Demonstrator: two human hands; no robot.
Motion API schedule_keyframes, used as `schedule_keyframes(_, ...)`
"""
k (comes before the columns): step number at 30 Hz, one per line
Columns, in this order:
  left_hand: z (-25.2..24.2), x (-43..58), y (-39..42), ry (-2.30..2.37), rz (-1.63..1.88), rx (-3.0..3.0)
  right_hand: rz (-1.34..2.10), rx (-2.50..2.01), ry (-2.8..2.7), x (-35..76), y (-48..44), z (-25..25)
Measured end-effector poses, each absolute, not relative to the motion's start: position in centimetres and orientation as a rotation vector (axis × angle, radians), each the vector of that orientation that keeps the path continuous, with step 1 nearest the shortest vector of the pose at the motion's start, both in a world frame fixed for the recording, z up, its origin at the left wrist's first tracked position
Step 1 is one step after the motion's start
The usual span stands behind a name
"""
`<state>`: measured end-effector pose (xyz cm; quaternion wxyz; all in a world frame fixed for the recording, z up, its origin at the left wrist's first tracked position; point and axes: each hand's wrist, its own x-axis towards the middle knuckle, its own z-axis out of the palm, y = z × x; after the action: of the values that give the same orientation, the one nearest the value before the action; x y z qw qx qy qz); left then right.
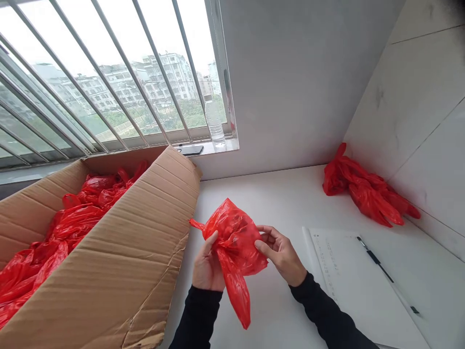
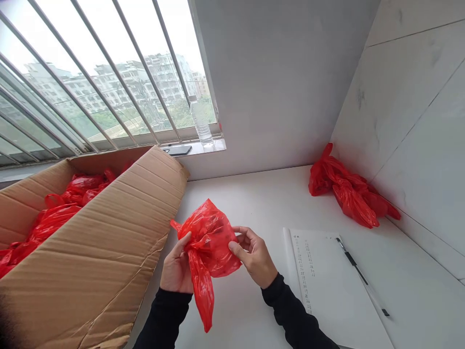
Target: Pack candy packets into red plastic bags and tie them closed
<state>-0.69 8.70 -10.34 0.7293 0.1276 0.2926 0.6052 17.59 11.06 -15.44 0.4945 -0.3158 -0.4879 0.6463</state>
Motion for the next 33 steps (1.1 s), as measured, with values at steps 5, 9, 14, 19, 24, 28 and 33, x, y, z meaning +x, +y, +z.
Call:
schedule_keyframes(5, -10.9, -0.4, 8.3, 0.65, 1.337, 0.426, 1.608, -0.691, -1.103, 17.7, 11.0, -15.3)
schedule_keyframes(9, -11.1, 0.2, 8.0, 0.747, 1.324, 0.54, 1.627, -0.675, -1.105, 17.9, 10.8, -15.0)
schedule_keyframes(14, -11.2, -0.1, 7.9, 0.813, 1.323, 0.535, 1.686, -0.649, -1.214, 17.8, 10.6, -15.3)
schedule_keyframes(19, -10.5, -0.4, 8.0, 0.799, 1.292, 0.333, 1.654, -0.643, -1.229, 17.7, 10.6, -15.5)
schedule_keyframes(24, -9.6, -0.1, 8.3, 0.762, 1.36, 0.104, 1.649, -0.646, -1.212, 17.8, 10.5, -14.7)
schedule_keyframes(28, -9.6, 0.0, 8.6, 0.71, 1.422, 0.09, 1.67, -0.639, -1.21, 17.9, 10.4, -14.4)
schedule_keyframes(33, -10.0, -0.2, 9.0, 0.753, 1.53, 0.047, 1.687, -0.661, -1.313, 17.6, 10.6, -15.4)
